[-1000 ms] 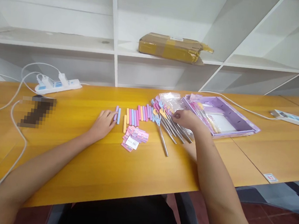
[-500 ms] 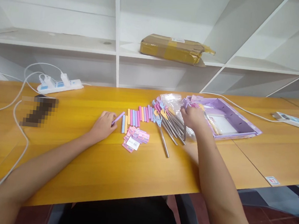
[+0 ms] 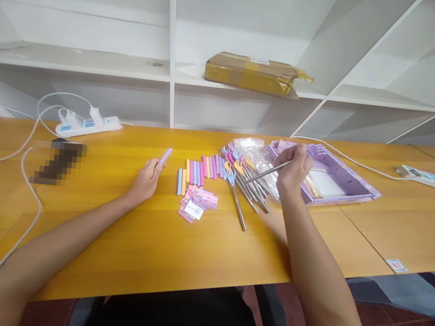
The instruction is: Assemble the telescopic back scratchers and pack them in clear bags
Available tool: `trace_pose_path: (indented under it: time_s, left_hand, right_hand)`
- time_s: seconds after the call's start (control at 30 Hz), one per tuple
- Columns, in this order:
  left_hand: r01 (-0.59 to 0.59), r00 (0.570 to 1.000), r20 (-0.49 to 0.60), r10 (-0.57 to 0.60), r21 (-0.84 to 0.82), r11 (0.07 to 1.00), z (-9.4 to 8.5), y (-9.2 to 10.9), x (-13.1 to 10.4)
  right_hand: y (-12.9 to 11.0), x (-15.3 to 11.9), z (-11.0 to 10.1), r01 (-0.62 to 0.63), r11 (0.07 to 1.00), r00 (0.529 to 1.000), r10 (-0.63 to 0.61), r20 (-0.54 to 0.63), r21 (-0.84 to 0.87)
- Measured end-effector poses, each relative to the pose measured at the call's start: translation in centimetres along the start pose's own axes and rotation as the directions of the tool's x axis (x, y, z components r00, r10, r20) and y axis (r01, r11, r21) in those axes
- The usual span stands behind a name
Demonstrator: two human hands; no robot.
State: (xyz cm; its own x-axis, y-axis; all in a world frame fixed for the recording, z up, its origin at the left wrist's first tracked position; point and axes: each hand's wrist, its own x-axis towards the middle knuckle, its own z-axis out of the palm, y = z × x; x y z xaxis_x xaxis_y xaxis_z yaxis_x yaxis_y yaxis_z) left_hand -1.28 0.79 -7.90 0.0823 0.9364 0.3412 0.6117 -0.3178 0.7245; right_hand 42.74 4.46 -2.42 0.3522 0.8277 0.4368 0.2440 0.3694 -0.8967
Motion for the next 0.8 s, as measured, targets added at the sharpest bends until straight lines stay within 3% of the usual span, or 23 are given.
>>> trace_pose_path:
  time_s: [0.07,0.1,0.2,0.3,0.4,0.57,0.8]
  left_hand:
    - [-0.054,0.997,0.055,0.054,-0.004,0.999,0.0,0.6,-0.2]
    - [-0.086,0.992,0.096,0.085,0.004,0.996,0.0,0.9,-0.4]
    - [-0.160,0.961,0.232,0.152,0.016,0.987,0.1,1.6,-0.9]
    - [-0.186,0.922,0.347,0.170,0.014,0.982,0.3,1.8,-1.4]
    - [-0.177,0.897,0.414,0.154,0.016,0.984,0.4,1.8,-1.6]
    - [-0.191,0.883,0.431,0.185,-0.028,0.981,0.3,2.1,-1.7]
    - [-0.237,0.857,0.485,0.175,0.068,0.969,0.2,1.9,-1.8]
  right_hand:
    - [-0.8,-0.9,1.5,0.047,0.994,0.996,-0.038,-0.086,0.100]
    - [-1.2,-1.4,2.3,0.046,0.992,0.997,-0.038,-0.069,0.117]
    - [-2.1,-3.4,4.5,-0.078,0.981,0.988,0.052,0.146,0.180]
    - [-2.7,-5.1,6.3,-0.244,0.932,0.930,0.146,0.337,0.268]
    - [-3.1,-6.2,7.4,-0.346,0.874,0.880,0.177,0.440,0.341]
    - [-3.2,-6.7,7.7,-0.364,0.823,0.875,0.141,0.464,0.437]
    - [-2.0,-7.2,7.9,-0.316,0.850,0.878,0.093,0.470,0.422]
